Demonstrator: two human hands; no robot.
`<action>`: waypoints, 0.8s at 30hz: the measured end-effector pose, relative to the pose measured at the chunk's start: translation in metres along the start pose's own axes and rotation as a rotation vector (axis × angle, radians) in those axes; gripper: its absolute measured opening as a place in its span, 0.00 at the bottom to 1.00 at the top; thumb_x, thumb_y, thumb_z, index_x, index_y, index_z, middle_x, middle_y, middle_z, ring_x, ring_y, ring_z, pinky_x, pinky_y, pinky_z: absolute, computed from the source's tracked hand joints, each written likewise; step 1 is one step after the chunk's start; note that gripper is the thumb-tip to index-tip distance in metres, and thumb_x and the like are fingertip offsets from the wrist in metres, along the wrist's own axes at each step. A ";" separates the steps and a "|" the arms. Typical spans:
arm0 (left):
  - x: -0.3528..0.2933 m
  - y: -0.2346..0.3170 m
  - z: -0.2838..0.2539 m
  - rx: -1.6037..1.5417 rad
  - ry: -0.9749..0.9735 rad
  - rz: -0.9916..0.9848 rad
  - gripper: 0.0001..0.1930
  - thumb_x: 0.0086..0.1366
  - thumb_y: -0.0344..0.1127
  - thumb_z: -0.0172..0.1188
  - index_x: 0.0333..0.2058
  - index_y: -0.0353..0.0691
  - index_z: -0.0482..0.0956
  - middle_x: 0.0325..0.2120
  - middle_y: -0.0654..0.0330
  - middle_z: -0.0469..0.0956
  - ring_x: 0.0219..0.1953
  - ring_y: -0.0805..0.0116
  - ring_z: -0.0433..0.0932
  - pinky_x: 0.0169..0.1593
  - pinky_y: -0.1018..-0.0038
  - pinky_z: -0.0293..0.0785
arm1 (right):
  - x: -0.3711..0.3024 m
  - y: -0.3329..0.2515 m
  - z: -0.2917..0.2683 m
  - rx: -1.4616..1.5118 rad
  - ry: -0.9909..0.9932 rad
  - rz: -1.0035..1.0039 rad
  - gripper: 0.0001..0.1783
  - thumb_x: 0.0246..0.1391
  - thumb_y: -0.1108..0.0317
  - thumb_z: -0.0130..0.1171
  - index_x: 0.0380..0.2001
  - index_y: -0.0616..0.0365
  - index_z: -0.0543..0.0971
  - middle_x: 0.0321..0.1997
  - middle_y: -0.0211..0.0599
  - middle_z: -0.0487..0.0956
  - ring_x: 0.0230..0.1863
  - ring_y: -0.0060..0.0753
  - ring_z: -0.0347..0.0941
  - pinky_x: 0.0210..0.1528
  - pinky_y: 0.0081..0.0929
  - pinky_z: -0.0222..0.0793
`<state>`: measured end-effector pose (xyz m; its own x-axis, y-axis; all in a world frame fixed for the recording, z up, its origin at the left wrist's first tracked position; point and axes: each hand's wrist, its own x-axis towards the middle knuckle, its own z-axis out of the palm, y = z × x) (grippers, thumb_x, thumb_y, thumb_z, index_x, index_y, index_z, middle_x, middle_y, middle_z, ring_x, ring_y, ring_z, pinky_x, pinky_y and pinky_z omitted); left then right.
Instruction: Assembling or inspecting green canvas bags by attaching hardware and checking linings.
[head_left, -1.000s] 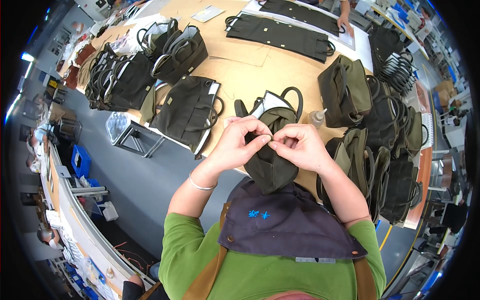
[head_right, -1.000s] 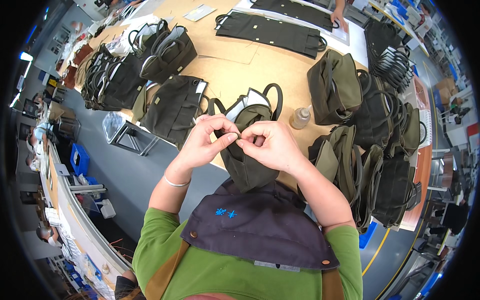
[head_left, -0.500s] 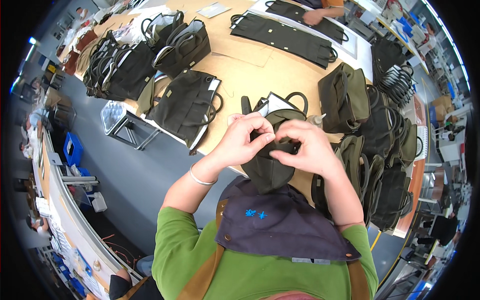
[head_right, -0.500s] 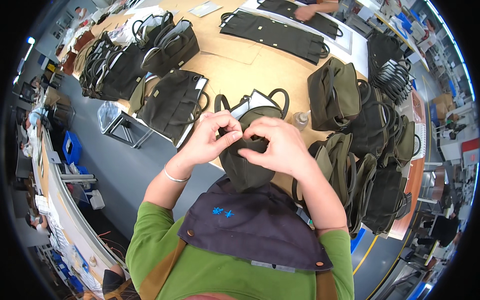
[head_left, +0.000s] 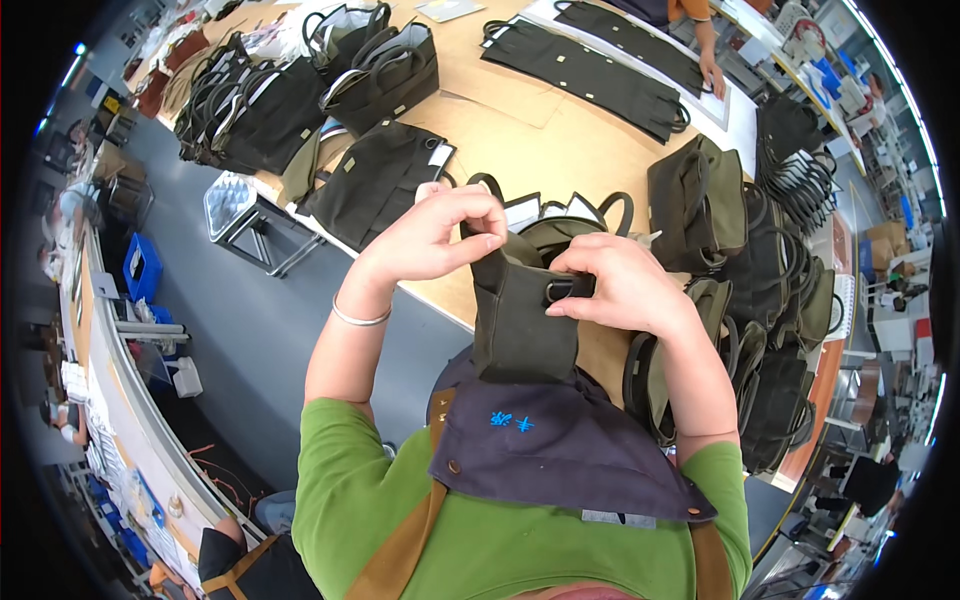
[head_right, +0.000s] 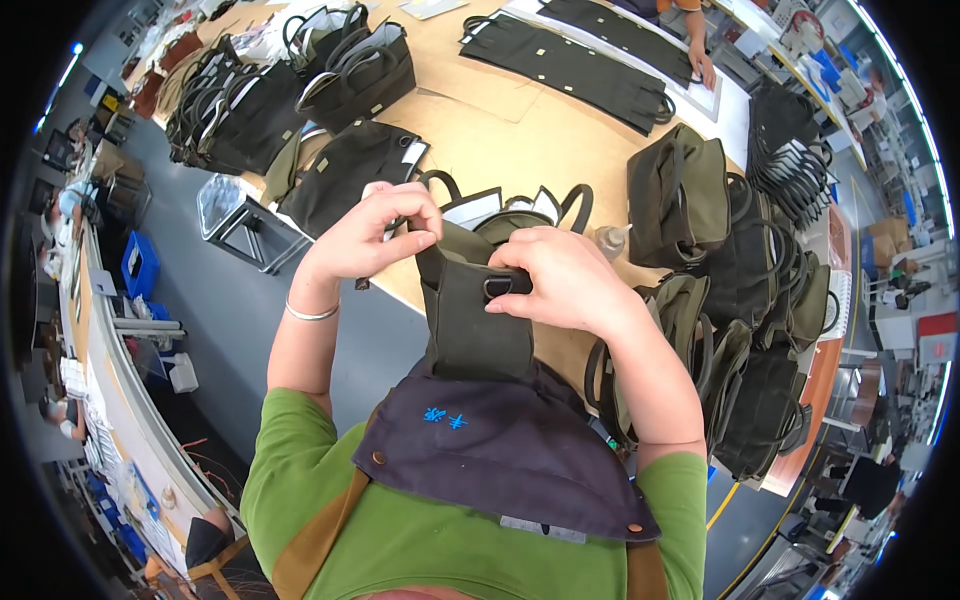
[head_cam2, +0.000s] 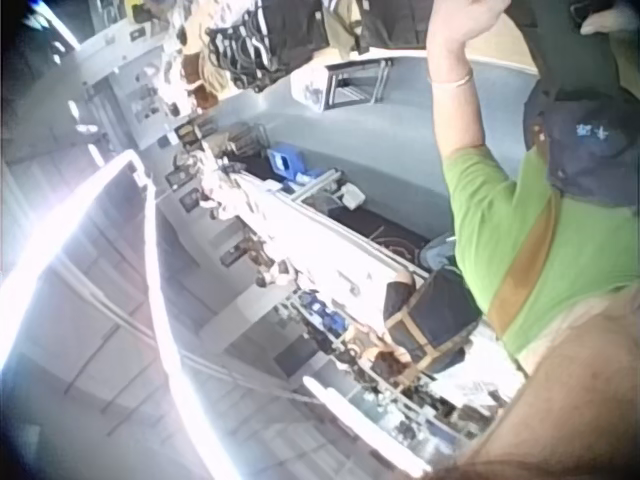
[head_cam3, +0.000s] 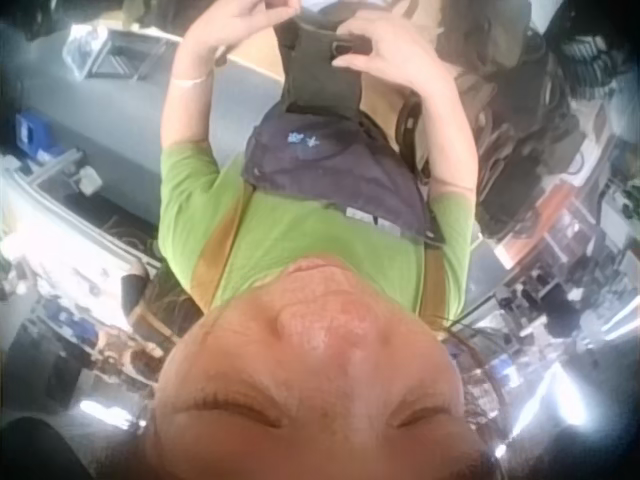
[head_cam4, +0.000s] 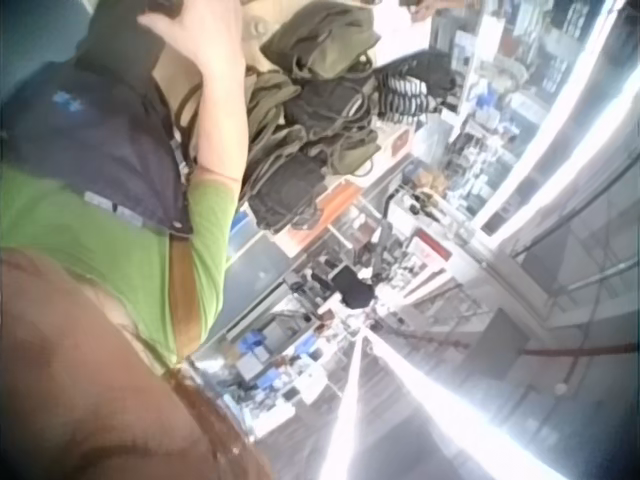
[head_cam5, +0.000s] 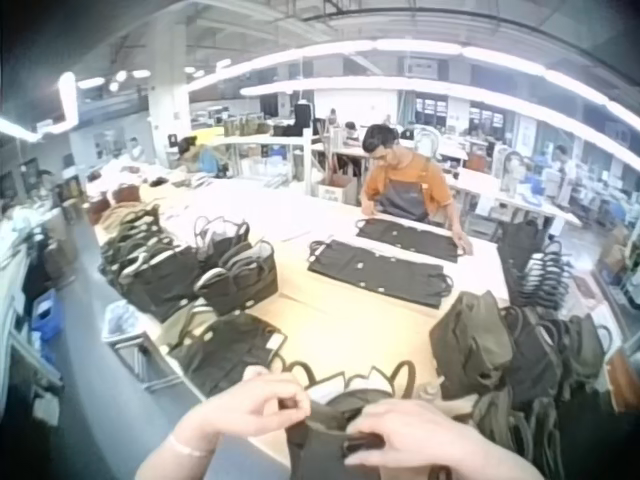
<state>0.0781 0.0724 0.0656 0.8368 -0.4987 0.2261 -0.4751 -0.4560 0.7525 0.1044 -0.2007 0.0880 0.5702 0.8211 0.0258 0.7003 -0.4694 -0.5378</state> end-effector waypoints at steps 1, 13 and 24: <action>0.002 0.015 -0.001 0.100 0.006 -0.002 0.06 0.55 0.31 0.64 0.32 0.44 0.78 0.29 0.67 0.77 0.34 0.70 0.75 0.47 0.69 0.59 | 0.001 0.000 0.000 0.004 -0.001 -0.011 0.22 0.39 0.55 0.73 0.35 0.58 0.81 0.30 0.37 0.77 0.37 0.43 0.75 0.38 0.36 0.70; 0.010 0.041 0.026 0.244 -0.069 0.048 0.09 0.54 0.37 0.68 0.32 0.50 0.76 0.21 0.71 0.76 0.31 0.68 0.75 0.51 0.62 0.56 | 0.010 0.016 -0.025 0.237 -0.252 0.099 0.12 0.48 0.67 0.63 0.37 0.59 0.83 0.30 0.40 0.82 0.30 0.34 0.78 0.36 0.30 0.73; 0.005 0.032 0.037 0.201 0.058 0.010 0.06 0.54 0.36 0.69 0.27 0.49 0.79 0.21 0.72 0.74 0.32 0.72 0.72 0.50 0.66 0.53 | 0.027 0.013 -0.016 0.014 -0.170 -0.003 0.04 0.49 0.69 0.60 0.28 0.54 0.82 0.26 0.38 0.81 0.30 0.42 0.78 0.35 0.35 0.72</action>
<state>0.0567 0.0276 0.0681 0.8432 -0.4633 0.2726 -0.5234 -0.5919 0.6130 0.1361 -0.1896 0.0947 0.4858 0.8664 -0.1150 0.6953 -0.4628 -0.5499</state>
